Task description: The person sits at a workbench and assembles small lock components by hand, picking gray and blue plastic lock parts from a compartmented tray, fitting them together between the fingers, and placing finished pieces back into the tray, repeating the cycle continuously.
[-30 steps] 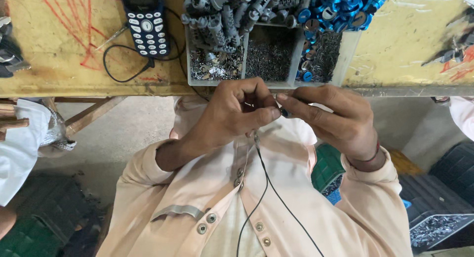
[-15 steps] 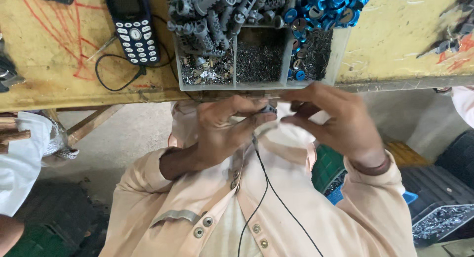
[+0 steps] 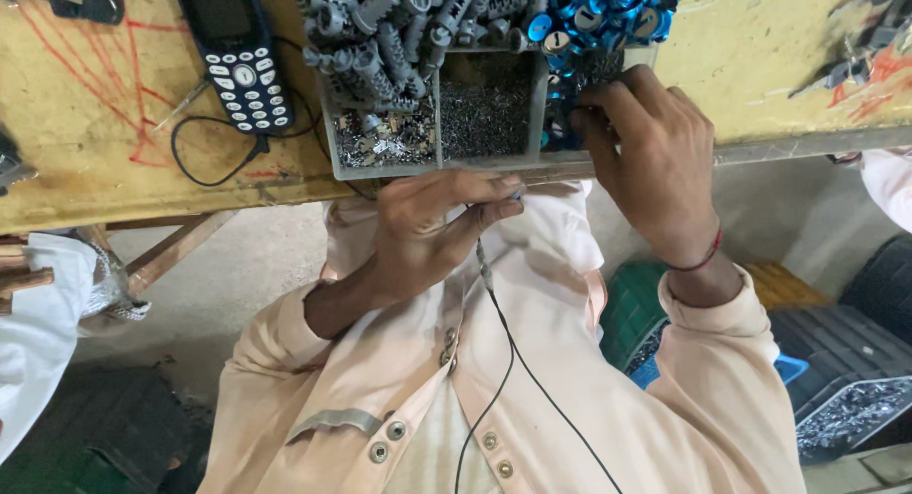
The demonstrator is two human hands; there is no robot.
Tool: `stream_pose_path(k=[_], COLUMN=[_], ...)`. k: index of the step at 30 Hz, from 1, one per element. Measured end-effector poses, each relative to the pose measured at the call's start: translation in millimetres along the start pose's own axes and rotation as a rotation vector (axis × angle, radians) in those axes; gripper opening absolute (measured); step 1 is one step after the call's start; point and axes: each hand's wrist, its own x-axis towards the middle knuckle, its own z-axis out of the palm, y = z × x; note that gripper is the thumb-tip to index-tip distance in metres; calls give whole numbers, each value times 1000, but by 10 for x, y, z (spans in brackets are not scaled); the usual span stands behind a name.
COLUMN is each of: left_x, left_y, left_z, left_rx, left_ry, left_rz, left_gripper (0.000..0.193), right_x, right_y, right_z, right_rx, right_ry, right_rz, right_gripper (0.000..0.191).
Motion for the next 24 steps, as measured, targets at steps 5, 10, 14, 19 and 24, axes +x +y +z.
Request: stream_pose_path(k=[5, 10, 14, 19, 24], left_x=[1, 48, 88, 167, 179], left_y=[-68, -92, -27, 6, 17], left_z=[-56, -70, -109, -173, -288], left_rx=[116, 276, 524, 668, 757], left_ry=[-104, -267, -322, -278, -287], left_rz=[88, 259, 411, 627, 695], left_gripper=[22, 33, 22, 16, 18], right_x=[-39, -98, -224, -297, -317], right_y=[100, 72, -29, -201, -344], right_z=[-93, -197, -217, -13, 228], right_rx=[791, 1232, 1276, 1591, 1695], right_ry=[-82, -129, -330, -447, -330], right_rz=[248, 384, 338, 450, 446], right_gripper=[15, 25, 17, 15, 15])
